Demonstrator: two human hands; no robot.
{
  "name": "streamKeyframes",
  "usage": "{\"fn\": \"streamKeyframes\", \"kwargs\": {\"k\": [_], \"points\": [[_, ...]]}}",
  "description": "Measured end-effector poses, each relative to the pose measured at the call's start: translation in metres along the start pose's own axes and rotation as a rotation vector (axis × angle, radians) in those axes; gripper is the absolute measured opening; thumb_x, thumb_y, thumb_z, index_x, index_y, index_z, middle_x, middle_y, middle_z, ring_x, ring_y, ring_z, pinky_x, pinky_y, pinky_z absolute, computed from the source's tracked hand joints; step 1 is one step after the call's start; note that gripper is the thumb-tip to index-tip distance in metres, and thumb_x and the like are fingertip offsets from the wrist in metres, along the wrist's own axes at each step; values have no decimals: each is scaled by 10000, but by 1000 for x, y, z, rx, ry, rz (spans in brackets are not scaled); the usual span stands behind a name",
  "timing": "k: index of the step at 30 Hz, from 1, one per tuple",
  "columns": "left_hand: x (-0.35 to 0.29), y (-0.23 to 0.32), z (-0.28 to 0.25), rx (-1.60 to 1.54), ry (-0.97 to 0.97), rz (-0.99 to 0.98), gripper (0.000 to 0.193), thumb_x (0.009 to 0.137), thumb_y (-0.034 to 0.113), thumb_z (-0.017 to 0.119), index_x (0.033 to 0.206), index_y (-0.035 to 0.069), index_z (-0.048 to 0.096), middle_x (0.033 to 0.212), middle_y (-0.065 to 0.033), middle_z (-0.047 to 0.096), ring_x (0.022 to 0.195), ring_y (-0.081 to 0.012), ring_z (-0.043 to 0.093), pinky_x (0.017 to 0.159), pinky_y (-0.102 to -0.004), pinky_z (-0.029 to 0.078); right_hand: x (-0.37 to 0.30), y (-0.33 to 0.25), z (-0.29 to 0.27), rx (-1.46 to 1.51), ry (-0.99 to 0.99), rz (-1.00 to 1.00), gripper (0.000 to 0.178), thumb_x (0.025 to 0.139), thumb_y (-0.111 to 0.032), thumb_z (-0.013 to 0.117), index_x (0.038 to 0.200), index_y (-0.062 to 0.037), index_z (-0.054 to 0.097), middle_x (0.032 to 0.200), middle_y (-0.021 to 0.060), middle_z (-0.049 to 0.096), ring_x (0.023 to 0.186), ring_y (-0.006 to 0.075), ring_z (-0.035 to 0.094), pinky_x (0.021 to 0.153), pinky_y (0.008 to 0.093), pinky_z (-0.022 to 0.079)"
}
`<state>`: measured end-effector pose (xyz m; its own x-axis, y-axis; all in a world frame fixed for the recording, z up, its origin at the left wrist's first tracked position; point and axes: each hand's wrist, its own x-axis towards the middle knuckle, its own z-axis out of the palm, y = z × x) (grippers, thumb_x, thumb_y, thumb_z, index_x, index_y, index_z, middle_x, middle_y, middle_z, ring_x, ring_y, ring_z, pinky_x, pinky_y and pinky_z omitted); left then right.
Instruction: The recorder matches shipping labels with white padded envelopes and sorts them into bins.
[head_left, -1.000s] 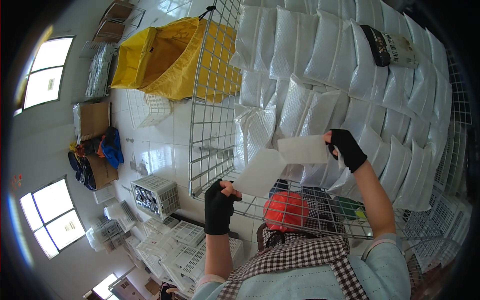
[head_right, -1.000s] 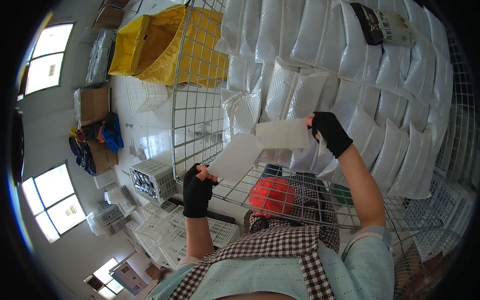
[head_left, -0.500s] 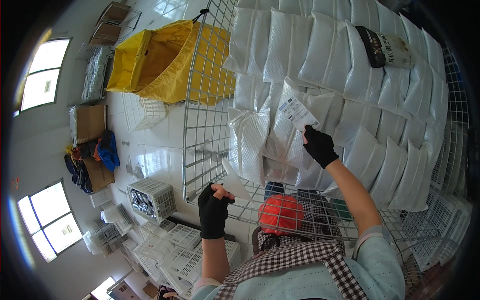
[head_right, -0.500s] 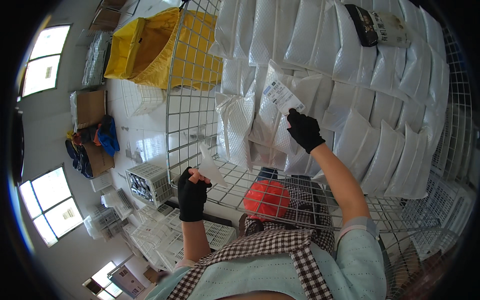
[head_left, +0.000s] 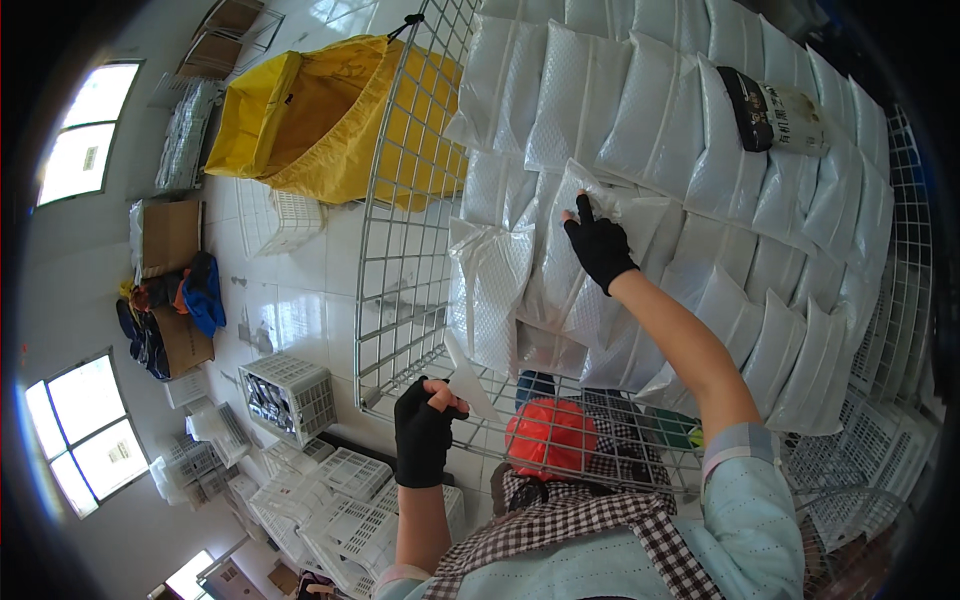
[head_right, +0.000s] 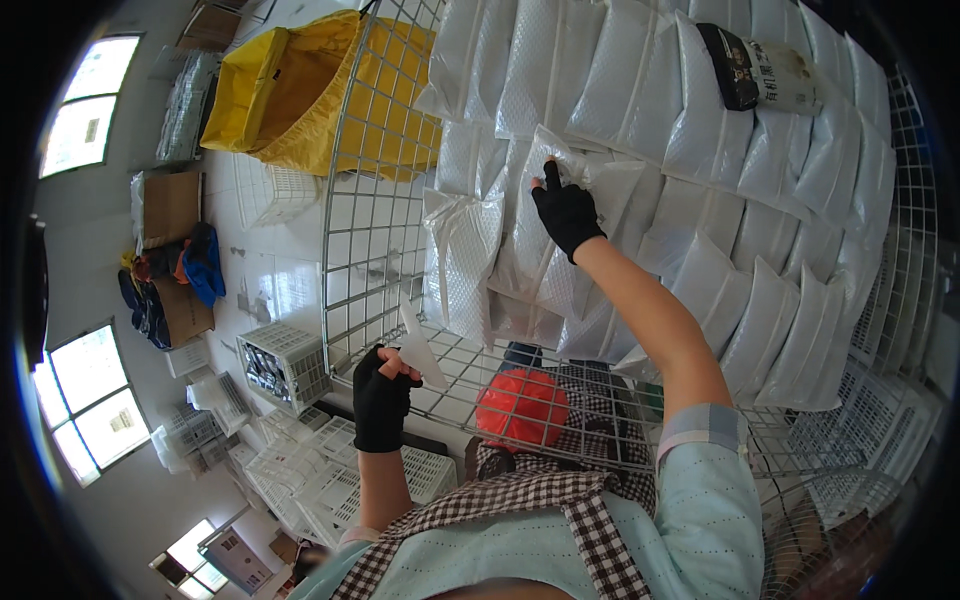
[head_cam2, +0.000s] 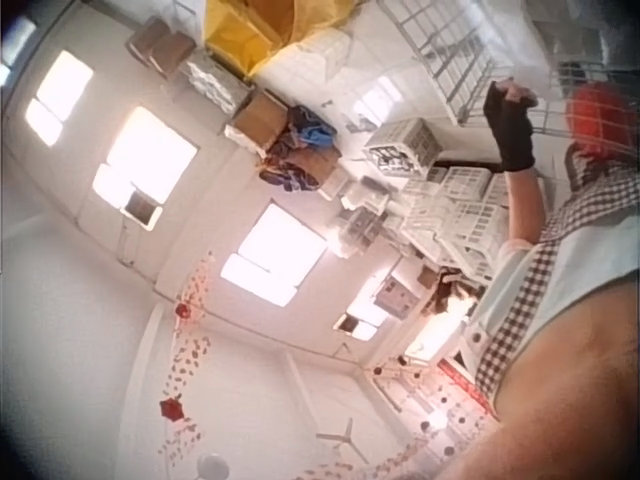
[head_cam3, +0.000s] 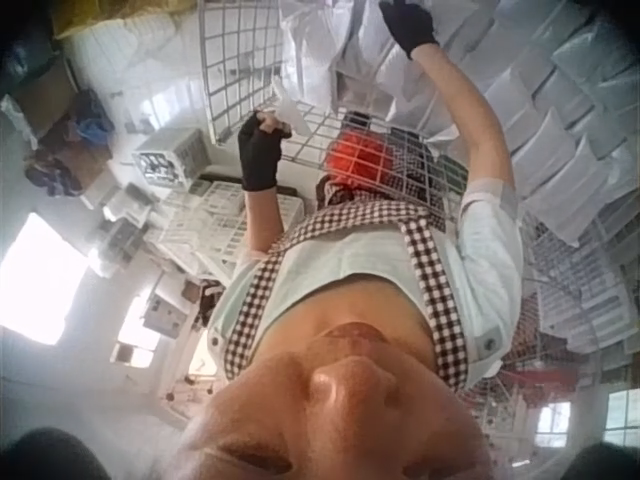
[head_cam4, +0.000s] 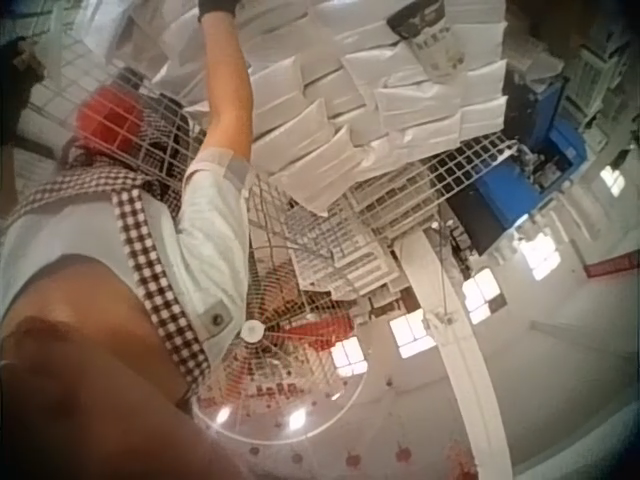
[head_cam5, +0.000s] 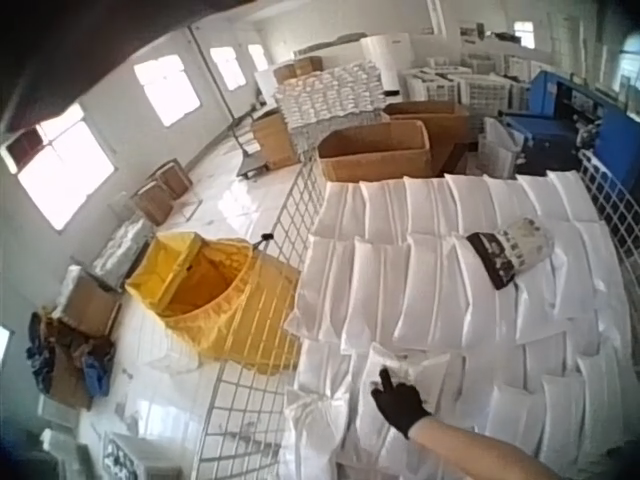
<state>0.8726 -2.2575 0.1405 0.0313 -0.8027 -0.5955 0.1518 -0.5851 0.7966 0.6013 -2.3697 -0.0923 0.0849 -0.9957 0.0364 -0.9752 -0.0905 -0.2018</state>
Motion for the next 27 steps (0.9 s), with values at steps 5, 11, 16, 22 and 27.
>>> {"fn": "streamKeyframes", "kwargs": {"k": [5, 11, 16, 22, 27], "points": [[-4, -1, -12, 10, 28, -25, 97, 795, 83, 513, 730, 11, 513, 677, -51, 517, 637, -165, 549, 621, -274, 444, -63, 17, -34, -35, -193, -86, 608, 800, -61, 477, 1341, -269, 293, 1363, 264, 241, 597, 286, 600, 541, 380, 500], [0, 1, -5, -6, 20, -38, 98, 792, 86, 515, 731, 9, 520, 673, -52, 519, 647, -163, 550, 639, -279, 449, -140, 46, -44, -59, -546, 40, 593, 764, -35, 488, 1312, -207, 340, 1336, 237, 304, 610, 258, 599, 533, 377, 499], [1, 1, 9, 33, -25, -55, 100, 785, 87, 516, 738, 1, 538, 676, -66, 563, 650, -149, 559, 647, -275, 457, -91, 12, -58, -98, -246, -80, 537, 741, -92, 532, 1256, -170, 401, 1311, 218, 341, 586, 252, 579, 501, 377, 487], [-9, 1, 10, 52, 6, -47, 109, 790, 113, 512, 721, 28, 513, 667, -52, 530, 630, -159, 557, 600, -270, 446, -128, 14, -53, 38, -520, 41, 421, 720, -202, 597, 1119, -119, 491, 1192, 207, 469, 717, 273, 613, 573, 397, 494], [-11, 3, 7, 40, -12, -41, 105, 783, 110, 521, 725, 22, 521, 667, -61, 553, 630, -158, 561, 602, -267, 450, -101, 41, -39, 572, -203, 599, 462, 742, -331, 624, 1038, 8, 519, 952, 203, 590, 803, 293, 601, 699, 376, 463]]}}
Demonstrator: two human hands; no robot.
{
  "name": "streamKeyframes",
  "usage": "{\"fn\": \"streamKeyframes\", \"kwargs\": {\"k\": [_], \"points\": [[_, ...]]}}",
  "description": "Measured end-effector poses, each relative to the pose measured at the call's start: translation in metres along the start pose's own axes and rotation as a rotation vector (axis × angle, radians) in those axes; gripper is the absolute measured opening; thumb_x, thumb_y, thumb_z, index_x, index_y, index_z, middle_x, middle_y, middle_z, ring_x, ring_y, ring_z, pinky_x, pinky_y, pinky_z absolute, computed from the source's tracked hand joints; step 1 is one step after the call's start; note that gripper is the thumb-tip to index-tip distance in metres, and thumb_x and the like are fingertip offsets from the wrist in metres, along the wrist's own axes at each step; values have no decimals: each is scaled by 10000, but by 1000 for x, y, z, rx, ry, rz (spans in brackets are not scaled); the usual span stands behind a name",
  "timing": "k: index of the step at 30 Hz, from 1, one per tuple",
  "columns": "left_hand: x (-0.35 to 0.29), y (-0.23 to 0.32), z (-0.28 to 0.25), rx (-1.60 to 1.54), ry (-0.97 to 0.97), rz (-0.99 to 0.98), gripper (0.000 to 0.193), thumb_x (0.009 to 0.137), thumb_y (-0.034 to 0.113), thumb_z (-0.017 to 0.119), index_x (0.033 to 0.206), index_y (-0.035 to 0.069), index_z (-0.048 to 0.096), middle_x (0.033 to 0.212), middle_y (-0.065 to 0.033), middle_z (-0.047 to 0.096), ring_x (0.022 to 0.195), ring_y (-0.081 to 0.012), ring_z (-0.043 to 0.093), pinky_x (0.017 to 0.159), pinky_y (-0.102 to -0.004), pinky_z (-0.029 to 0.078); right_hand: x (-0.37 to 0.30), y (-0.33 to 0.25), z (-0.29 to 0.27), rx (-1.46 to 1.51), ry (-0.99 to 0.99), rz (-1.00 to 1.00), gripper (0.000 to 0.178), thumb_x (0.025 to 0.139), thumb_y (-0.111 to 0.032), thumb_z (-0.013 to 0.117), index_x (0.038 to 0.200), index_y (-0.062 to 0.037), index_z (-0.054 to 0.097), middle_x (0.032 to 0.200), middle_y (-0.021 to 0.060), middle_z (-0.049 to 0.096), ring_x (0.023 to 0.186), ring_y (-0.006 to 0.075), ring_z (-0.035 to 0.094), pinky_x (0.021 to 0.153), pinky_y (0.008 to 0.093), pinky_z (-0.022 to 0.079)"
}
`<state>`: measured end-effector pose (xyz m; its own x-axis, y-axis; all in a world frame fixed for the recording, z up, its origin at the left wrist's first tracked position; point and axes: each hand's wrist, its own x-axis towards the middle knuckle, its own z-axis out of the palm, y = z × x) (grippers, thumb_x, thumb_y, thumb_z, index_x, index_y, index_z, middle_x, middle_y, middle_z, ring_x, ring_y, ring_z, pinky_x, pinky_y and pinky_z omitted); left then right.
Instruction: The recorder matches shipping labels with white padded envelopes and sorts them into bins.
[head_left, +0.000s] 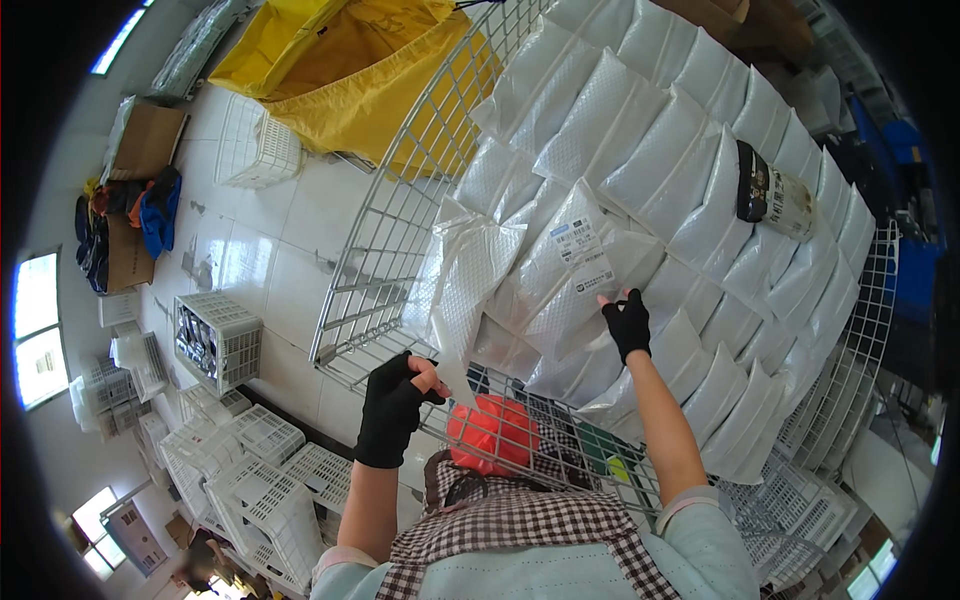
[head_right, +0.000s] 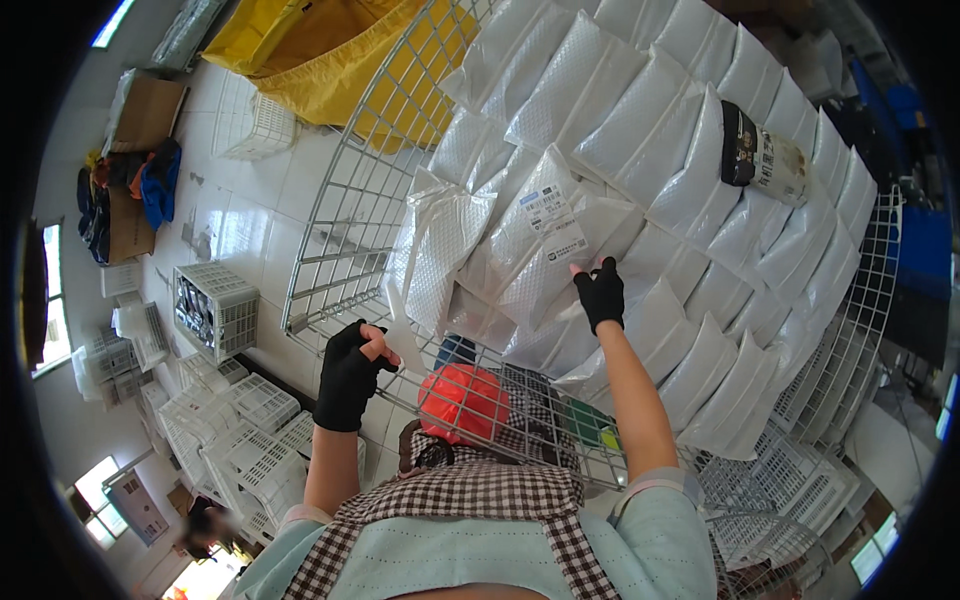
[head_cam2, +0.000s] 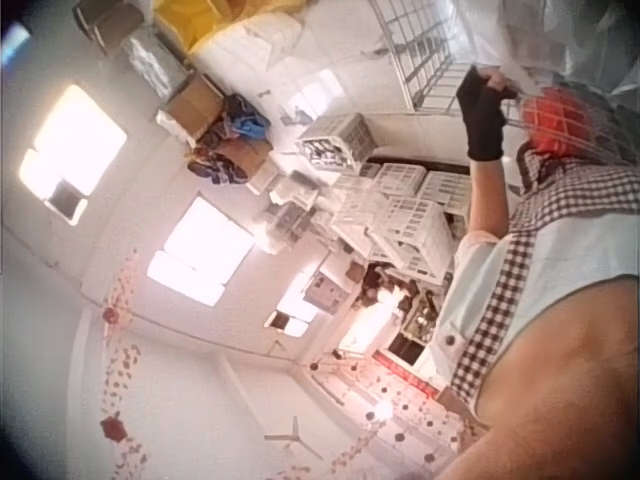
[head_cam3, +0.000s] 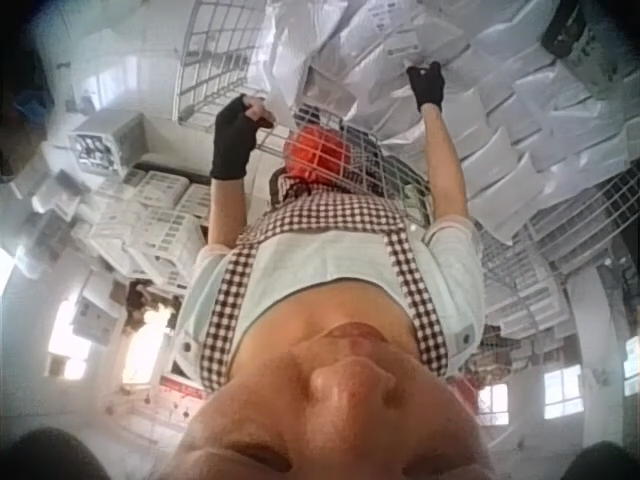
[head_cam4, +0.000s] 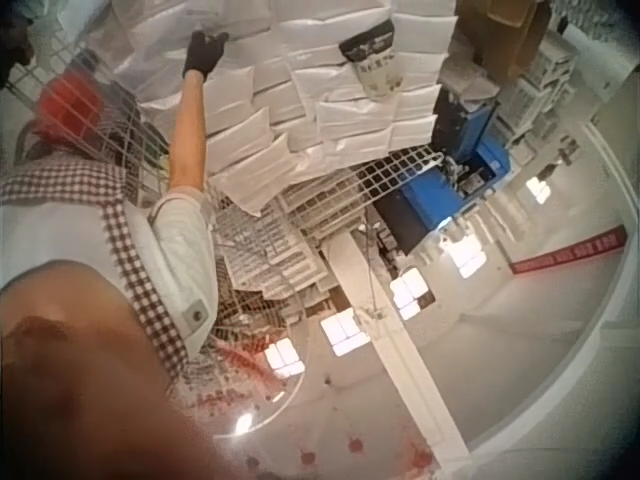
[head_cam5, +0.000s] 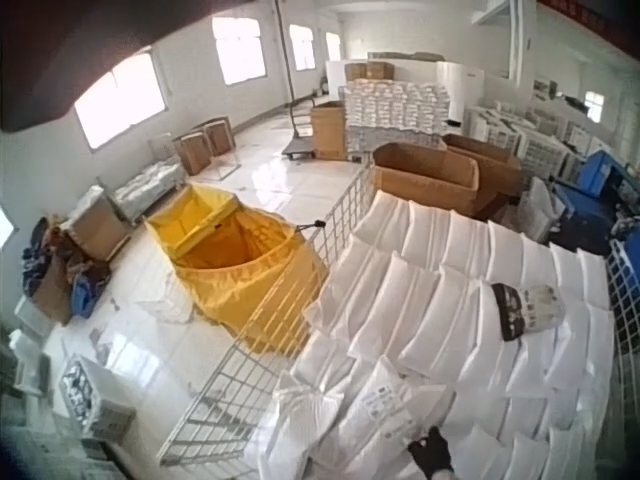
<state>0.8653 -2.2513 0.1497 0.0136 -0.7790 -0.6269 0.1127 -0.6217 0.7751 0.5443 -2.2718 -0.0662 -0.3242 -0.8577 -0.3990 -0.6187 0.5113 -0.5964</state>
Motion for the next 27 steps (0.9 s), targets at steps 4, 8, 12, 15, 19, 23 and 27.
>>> {"fn": "streamKeyframes", "kwargs": {"k": [4, 8, 12, 15, 19, 23, 27], "points": [[-7, 9, -4, -25, -43, 17, 111, 792, 101, 539, 769, -5, 561, 706, -59, 590, 697, -131, 572, 662, -253, 444, 42, 11, 6, 356, -208, 157, 489, 723, -415, 652, 816, 63, 601, 783, 131, 628, 735, 223, 586, 674, 332, 442], [-14, 5, -34, -138, -110, 136, 102, 791, 110, 562, 771, 11, 549, 828, -27, 569, 771, -101, 506, 721, -235, 397, 31, -20, -20, 277, -232, 54, 390, 752, -360, 644, 663, 17, 597, 600, 48, 571, 548, 136, 508, 519, 309, 395], [-13, 10, -71, -190, -145, 247, 90, 779, 110, 536, 756, 26, 513, 943, -47, 552, 815, -124, 476, 734, -249, 371, -10, -131, -87, 490, -183, -136, 272, 752, -268, 638, 617, -44, 563, 522, 1, 508, 460, 102, 471, 421, 265, 347], [-18, 21, -101, -204, -170, 354, 84, 778, 92, 514, 731, 25, 495, 1068, -98, 527, 939, -174, 484, 831, -295, 376, -20, -220, -153, 500, -224, -136, 211, 748, -217, 616, 663, -28, 576, 548, 40, 543, 450, 123, 499, 403, 249, 351], [-30, 19, -179, -351, -174, 284, 283, 874, 105, 441, 1114, -28, 511, 1129, -69, 508, 898, -107, 482, 825, -222, 361, -71, -458, -124, 967, -56, -527, 259, 792, -302, 583, 829, -45, 587, 659, 19, 577, 510, 79, 518, 448, 195, 389], [-18, 60, -208, -269, -252, 367, 299, 909, 121, 385, 1147, -30, 484, 1237, -100, 458, 967, -113, 496, 807, -216, 388, -40, -583, -98, 862, -89, -886, 296, 831, -383, 546, 876, -100, 622, 757, -23, 599, 537, 28, 390, 505, 198, 324], [24, 73, -226, -321, -388, 415, 91, 875, 102, 426, 826, 37, 468, 1306, -148, 402, 1031, -166, 502, 837, -267, 418, -116, -551, 19, 163, -133, -1338, 173, 747, -209, 623, 861, -82, 595, 775, 67, 618, 710, 197, 610, 665, 291, 468]]}}
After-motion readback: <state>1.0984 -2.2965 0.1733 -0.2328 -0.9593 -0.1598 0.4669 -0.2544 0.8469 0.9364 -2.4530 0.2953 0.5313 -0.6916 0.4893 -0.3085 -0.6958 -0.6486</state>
